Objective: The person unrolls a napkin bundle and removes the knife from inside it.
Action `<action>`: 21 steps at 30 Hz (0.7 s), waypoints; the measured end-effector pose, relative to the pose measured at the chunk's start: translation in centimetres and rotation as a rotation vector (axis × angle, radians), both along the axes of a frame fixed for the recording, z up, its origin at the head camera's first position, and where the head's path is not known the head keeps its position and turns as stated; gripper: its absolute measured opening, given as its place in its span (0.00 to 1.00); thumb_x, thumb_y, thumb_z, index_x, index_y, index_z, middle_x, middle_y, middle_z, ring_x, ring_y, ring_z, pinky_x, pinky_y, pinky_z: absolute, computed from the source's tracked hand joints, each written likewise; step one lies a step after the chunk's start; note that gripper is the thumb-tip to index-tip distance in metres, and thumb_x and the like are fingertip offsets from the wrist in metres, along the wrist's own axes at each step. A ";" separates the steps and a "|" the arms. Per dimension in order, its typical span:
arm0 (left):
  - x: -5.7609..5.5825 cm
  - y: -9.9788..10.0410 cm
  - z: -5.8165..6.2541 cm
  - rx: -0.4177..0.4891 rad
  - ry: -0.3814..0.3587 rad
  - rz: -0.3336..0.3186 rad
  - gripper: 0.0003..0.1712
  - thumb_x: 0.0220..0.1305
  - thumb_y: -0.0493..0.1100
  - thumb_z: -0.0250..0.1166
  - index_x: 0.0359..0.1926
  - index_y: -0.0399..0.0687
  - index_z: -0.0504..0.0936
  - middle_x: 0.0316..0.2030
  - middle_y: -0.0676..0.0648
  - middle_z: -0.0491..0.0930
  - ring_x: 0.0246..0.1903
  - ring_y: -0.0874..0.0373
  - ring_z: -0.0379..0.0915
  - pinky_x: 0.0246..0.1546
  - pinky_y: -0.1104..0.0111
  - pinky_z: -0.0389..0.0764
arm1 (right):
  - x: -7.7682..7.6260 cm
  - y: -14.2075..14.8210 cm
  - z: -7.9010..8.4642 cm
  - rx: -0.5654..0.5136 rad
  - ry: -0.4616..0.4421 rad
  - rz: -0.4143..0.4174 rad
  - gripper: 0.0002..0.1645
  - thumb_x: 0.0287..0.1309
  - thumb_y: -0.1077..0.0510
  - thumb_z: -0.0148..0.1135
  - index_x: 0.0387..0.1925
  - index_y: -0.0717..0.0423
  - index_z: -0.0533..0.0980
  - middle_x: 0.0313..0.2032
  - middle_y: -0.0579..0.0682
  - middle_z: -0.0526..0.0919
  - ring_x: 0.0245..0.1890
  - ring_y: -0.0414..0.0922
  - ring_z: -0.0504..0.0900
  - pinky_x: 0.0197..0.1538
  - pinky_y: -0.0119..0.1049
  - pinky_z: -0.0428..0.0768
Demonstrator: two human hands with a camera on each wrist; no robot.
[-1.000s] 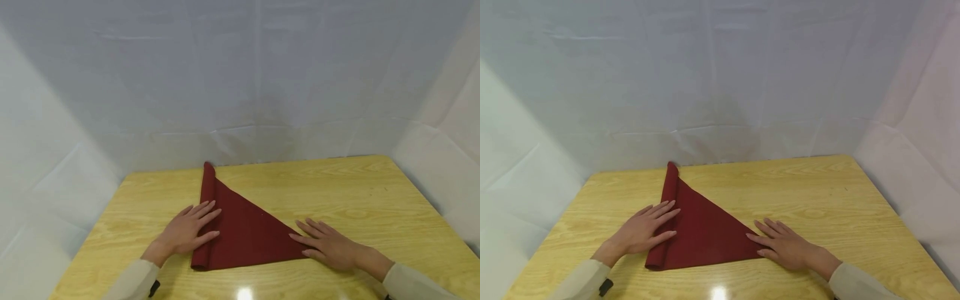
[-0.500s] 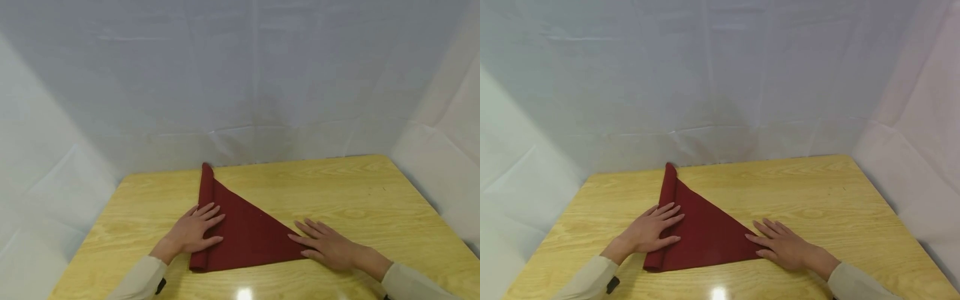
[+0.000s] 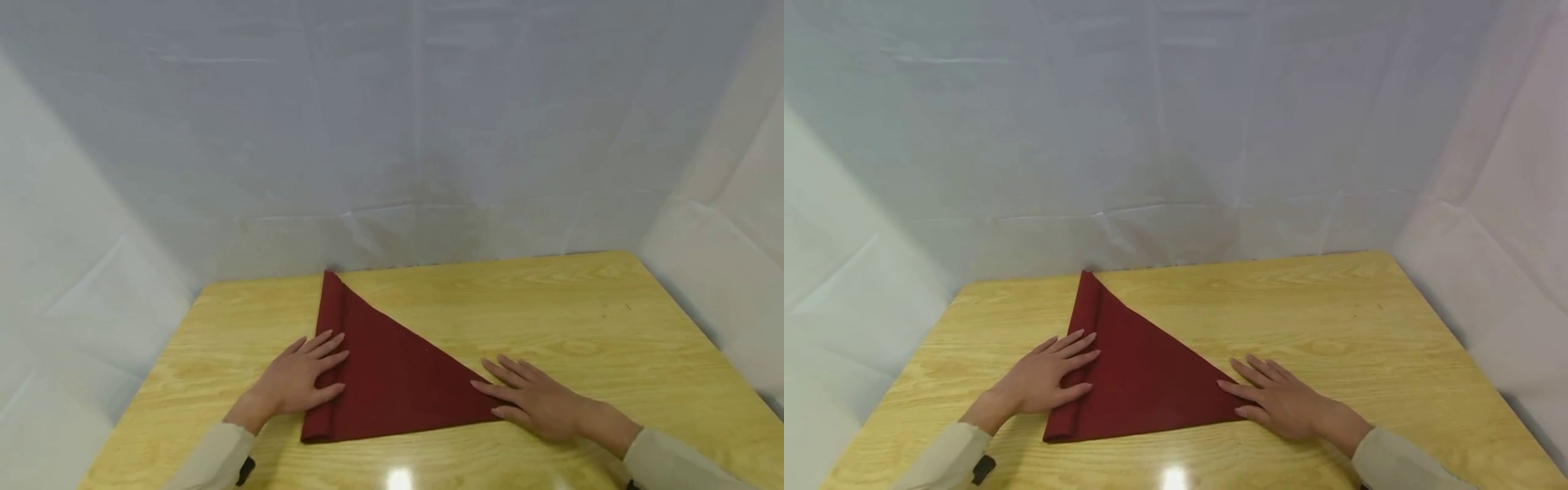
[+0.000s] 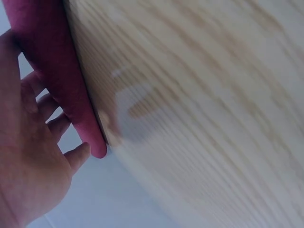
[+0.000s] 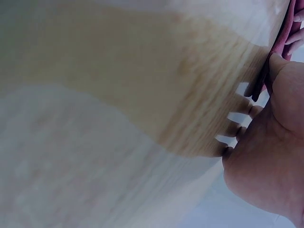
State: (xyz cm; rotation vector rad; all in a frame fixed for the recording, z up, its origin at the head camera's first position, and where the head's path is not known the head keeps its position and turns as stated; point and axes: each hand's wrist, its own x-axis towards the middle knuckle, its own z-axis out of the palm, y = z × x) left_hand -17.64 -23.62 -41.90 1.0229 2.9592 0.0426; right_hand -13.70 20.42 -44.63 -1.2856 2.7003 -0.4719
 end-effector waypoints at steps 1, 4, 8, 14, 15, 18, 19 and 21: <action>0.0 -0.2 0.0 0.006 0.009 0.000 0.34 0.66 0.65 0.53 0.65 0.52 0.73 0.69 0.47 0.60 0.70 0.48 0.49 0.64 0.47 0.56 | 0.0 0.0 0.0 0.000 -0.001 0.000 0.28 0.74 0.47 0.42 0.72 0.46 0.60 0.71 0.60 0.54 0.69 0.64 0.51 0.62 0.64 0.56; 0.1 -0.5 0.1 0.019 0.033 0.005 0.33 0.65 0.65 0.54 0.64 0.52 0.75 0.69 0.47 0.61 0.69 0.49 0.51 0.64 0.48 0.57 | 0.0 0.0 0.1 0.002 -0.002 0.000 0.28 0.74 0.47 0.41 0.72 0.46 0.60 0.71 0.60 0.54 0.69 0.64 0.50 0.62 0.64 0.56; 0.2 -1.0 0.1 0.022 0.057 0.018 0.32 0.65 0.64 0.55 0.62 0.52 0.76 0.68 0.47 0.62 0.69 0.49 0.52 0.63 0.49 0.59 | 0.1 0.0 0.2 -0.005 -0.006 0.000 0.28 0.74 0.47 0.42 0.72 0.46 0.60 0.71 0.60 0.54 0.69 0.64 0.50 0.62 0.64 0.56; 0.3 -1.8 0.3 0.010 0.074 0.044 0.32 0.65 0.65 0.55 0.63 0.54 0.76 0.68 0.48 0.62 0.69 0.51 0.53 0.63 0.50 0.59 | 0.2 0.0 0.3 -0.014 -0.012 -0.006 0.28 0.74 0.47 0.42 0.71 0.46 0.61 0.71 0.60 0.54 0.68 0.65 0.51 0.62 0.64 0.56; 0.3 -2.0 0.4 0.011 0.074 0.048 0.32 0.65 0.65 0.55 0.63 0.53 0.76 0.68 0.47 0.62 0.69 0.51 0.52 0.64 0.50 0.59 | 0.2 0.0 0.3 -0.013 -0.012 -0.007 0.28 0.74 0.47 0.42 0.71 0.46 0.61 0.71 0.60 0.54 0.68 0.65 0.51 0.62 0.64 0.56; 0.5 -2.5 0.5 0.028 0.063 0.065 0.34 0.66 0.66 0.53 0.64 0.52 0.75 0.68 0.46 0.62 0.69 0.50 0.52 0.64 0.50 0.58 | 0.2 0.0 0.3 -0.008 -0.010 -0.009 0.28 0.74 0.47 0.42 0.71 0.46 0.61 0.71 0.60 0.54 0.69 0.64 0.51 0.62 0.64 0.56; 0.6 -2.6 0.6 0.038 0.055 0.071 0.35 0.65 0.67 0.52 0.64 0.51 0.74 0.68 0.46 0.62 0.69 0.50 0.52 0.64 0.50 0.58 | 0.2 0.0 0.3 -0.008 -0.013 -0.010 0.28 0.74 0.47 0.42 0.71 0.46 0.61 0.71 0.60 0.54 0.69 0.64 0.51 0.62 0.64 0.56; 0.7 -2.8 0.7 0.056 0.040 0.084 0.38 0.64 0.70 0.51 0.64 0.51 0.74 0.69 0.46 0.61 0.69 0.49 0.52 0.65 0.50 0.57 | 0.2 0.0 0.3 -0.012 -0.021 -0.010 0.28 0.74 0.47 0.42 0.72 0.46 0.60 0.71 0.60 0.54 0.69 0.64 0.51 0.62 0.64 0.55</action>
